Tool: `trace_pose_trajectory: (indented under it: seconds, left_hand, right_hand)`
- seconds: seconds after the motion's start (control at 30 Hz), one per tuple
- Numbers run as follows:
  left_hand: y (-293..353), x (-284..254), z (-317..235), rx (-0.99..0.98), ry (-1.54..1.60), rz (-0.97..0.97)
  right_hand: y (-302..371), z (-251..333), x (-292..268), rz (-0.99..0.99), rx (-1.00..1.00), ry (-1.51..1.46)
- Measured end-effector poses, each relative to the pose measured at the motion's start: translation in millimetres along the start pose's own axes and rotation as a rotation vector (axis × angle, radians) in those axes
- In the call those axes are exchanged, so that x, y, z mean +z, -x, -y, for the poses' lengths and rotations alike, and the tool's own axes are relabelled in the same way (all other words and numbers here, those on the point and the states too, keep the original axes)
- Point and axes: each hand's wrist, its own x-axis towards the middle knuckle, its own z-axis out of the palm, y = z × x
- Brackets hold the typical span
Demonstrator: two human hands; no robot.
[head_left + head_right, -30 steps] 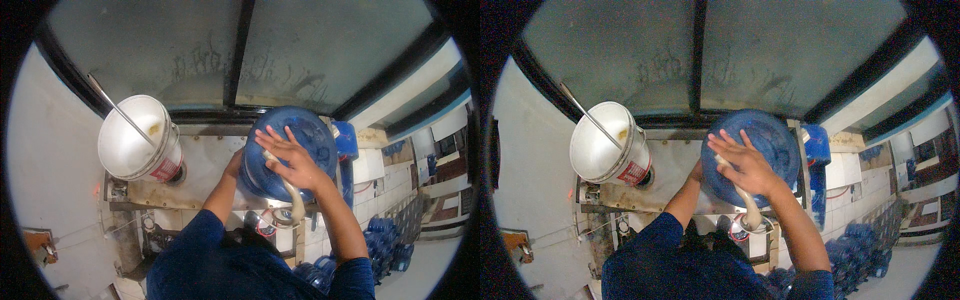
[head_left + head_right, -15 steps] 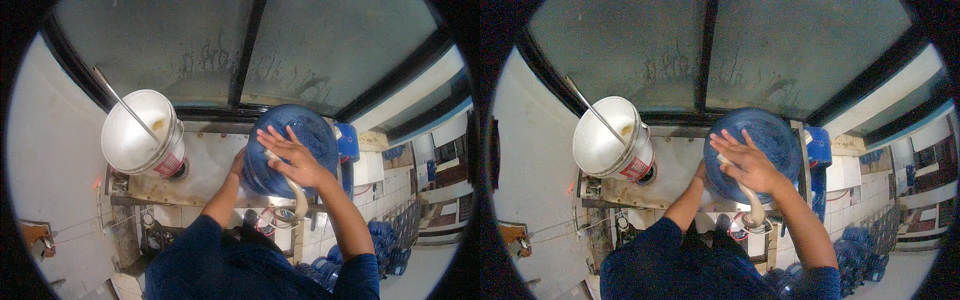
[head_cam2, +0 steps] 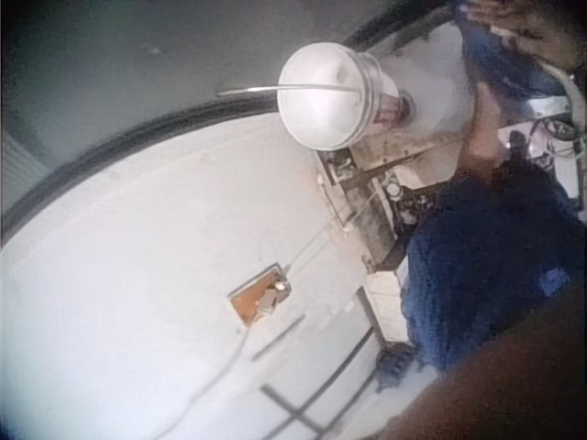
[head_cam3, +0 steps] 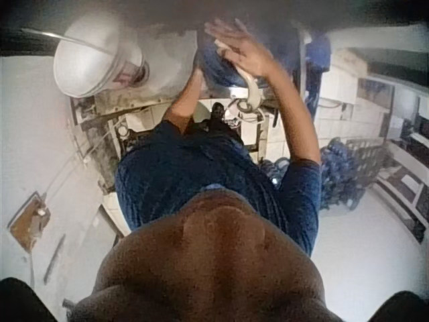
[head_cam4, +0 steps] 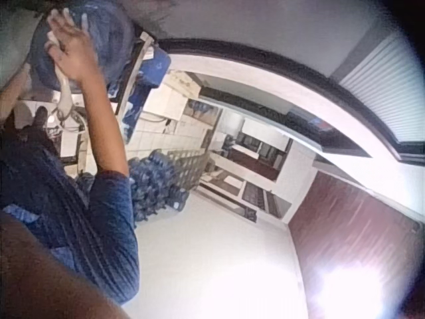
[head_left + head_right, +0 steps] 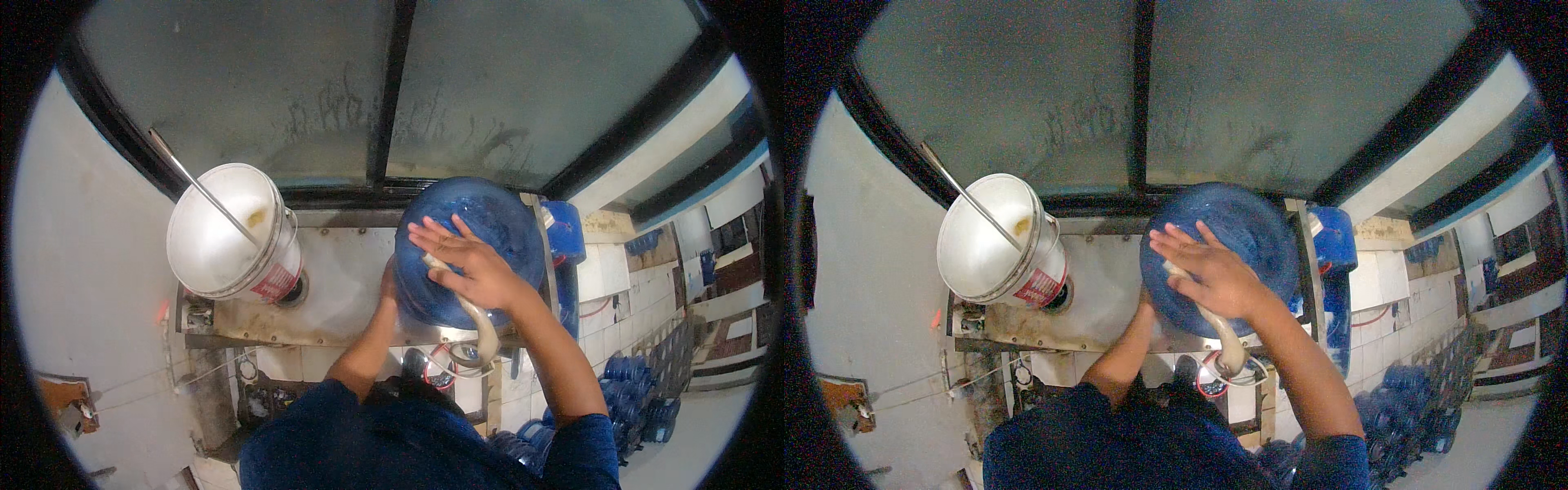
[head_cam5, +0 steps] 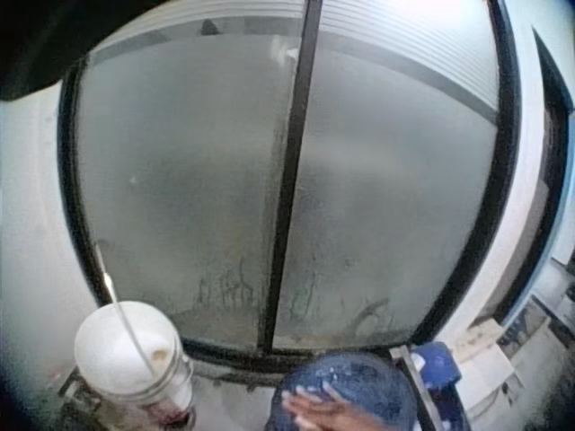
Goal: The person scrubs the exterior of large blue water jugs using a long-handled brush and a white bucket of cleaning solution. They rotate the jugs to scrub different sides, rinse them under a tap, and place the cleaned jugs on a nearby rack.
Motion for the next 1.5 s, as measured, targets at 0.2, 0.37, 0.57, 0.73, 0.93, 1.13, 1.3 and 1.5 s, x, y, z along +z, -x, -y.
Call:
trace_pose_trajectory:
  seconds: [0.2, 0.37, 0.57, 0.73, 0.93, 1.13, 1.3, 1.5]
  left_hand:
    - [6, 113, -81, -0.154, -0.065, 0.116]
    - [90, 188, -64, 0.489, -0.247, 0.030]
    - [34, 111, -62, 0.207, -0.168, 0.142]
    - [100, 216, -102, 0.339, -0.441, -0.074]
    - [82, 230, -113, 0.472, -0.666, -0.029]
    - [-16, 218, -159, 0.057, -0.607, 0.597]
    - [-1, 205, -147, 0.210, -0.604, 0.543]
    - [36, 171, -111, 0.330, -0.615, 0.234]
  right_hand:
    - [2, -12, -2, -0.083, 0.048, 0.035]
    - [6, -7, -1, -0.075, 0.052, 0.022]
    - [0, -6, 1, -0.064, 0.024, 0.028]
    - [6, -5, 1, -0.062, 0.052, 0.021]
    - [2, -8, 7, -0.110, 0.065, 0.090]
    - [7, -5, 4, -0.082, 0.017, 0.049]
    - [-2, -2, 14, -0.176, 0.173, 0.104]
    - [-7, -6, 18, -0.212, 0.130, 0.088]
